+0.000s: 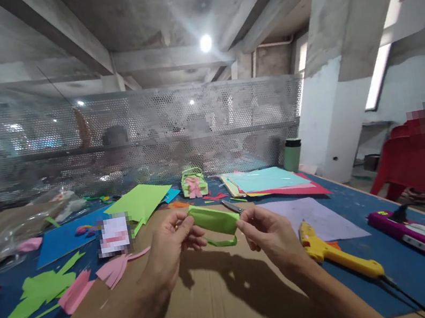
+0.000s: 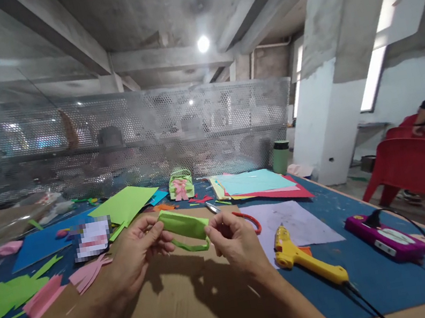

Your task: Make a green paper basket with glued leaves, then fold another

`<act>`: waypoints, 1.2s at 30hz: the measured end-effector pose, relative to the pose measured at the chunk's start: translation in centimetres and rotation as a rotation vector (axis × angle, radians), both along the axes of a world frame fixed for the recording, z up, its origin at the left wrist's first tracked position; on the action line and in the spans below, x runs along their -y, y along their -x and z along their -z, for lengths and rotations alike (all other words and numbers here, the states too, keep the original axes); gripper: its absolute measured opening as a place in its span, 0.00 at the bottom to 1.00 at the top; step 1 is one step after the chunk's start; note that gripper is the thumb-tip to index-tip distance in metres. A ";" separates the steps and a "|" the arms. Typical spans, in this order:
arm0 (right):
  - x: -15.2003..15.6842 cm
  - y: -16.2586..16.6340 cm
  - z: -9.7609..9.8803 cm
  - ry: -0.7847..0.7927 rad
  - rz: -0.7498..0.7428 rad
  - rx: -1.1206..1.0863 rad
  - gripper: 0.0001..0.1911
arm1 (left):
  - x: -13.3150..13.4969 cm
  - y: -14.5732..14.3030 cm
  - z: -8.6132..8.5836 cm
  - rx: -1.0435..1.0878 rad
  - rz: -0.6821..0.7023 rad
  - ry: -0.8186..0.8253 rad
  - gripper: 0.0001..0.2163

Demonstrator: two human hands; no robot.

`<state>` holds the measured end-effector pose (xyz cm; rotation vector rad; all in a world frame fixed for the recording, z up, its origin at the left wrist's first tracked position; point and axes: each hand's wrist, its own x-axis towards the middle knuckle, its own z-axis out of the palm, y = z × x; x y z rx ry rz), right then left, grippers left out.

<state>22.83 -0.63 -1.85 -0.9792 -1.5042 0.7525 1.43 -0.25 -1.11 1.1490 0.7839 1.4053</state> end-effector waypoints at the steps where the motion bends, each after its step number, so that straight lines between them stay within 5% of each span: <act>1: 0.1 -0.1 -0.1 0.006 -0.013 -0.004 0.16 | 0.0 0.1 -0.1 0.004 0.003 0.005 0.19; 9: 0.5 -0.5 -0.8 0.047 -0.116 -0.061 0.18 | 0.0 0.2 -0.2 0.027 0.017 -0.002 0.20; 23: 0.4 -0.5 -0.8 -0.113 -0.073 0.234 0.12 | -0.3 0.6 -0.4 -0.195 -0.093 0.113 0.24; 36: 0.4 -0.3 -0.6 -0.270 0.019 0.290 0.09 | -0.2 0.2 -0.3 -0.194 -0.157 0.006 0.19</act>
